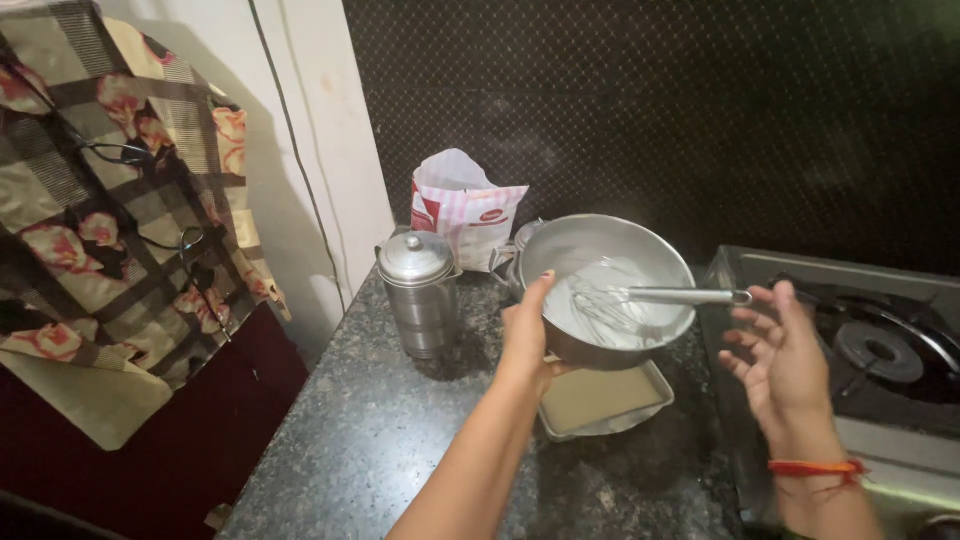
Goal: The person whisks a liquid in a bowl and pours it into a rectangular pan, then places the pan onto a gas stove.
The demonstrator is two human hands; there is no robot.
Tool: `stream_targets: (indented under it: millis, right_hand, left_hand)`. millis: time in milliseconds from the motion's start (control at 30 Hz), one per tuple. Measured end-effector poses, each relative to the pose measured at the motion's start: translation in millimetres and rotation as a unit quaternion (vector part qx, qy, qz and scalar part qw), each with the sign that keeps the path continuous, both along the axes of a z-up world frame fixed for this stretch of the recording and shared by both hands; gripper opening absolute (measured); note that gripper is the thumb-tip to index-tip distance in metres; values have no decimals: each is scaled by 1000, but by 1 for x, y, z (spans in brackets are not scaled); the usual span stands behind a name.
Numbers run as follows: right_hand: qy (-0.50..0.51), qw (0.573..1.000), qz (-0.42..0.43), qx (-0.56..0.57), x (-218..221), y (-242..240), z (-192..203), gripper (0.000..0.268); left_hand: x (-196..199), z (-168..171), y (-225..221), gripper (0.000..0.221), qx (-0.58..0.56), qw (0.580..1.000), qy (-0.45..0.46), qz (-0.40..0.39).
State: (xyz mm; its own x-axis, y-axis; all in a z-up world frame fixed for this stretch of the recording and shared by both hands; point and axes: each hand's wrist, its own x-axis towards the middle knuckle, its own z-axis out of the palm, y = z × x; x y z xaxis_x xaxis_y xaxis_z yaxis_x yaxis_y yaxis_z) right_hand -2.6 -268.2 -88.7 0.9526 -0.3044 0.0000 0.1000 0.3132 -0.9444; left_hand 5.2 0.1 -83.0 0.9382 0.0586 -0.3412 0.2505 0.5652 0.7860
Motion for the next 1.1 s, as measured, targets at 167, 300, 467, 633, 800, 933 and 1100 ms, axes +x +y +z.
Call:
stream_targets:
  millis: [167, 300, 467, 633, 800, 933, 1100]
  right_hand:
    - [101, 991, 22, -79, 21, -2, -64, 42]
    - [172, 957, 35, -233, 34, -4, -115, 56]
    - [238, 951, 61, -186, 22, 15, -144, 62]
    - [308, 946, 96, -36, 25, 11, -183, 57]
    - [323, 937, 121, 57, 35, 1, -216, 45]
    - [312, 941, 123, 49, 28, 19, -215, 34]
    - [216, 969, 102, 54, 23, 34, -207, 32]
  left_hand:
    - [2, -2, 6, 77, -20, 999, 3, 27]
    - [6, -10, 11, 80, -34, 999, -5, 37]
    - [-1, -10, 16, 79, -37, 998, -8, 45]
    - [-6, -9, 22, 78, -52, 997, -12, 52]
    - [-9, -11, 20, 78, -51, 997, -18, 53]
    - [-12, -11, 19, 77, -51, 997, -12, 63]
    - [-13, -10, 21, 77, -54, 995, -11, 79]
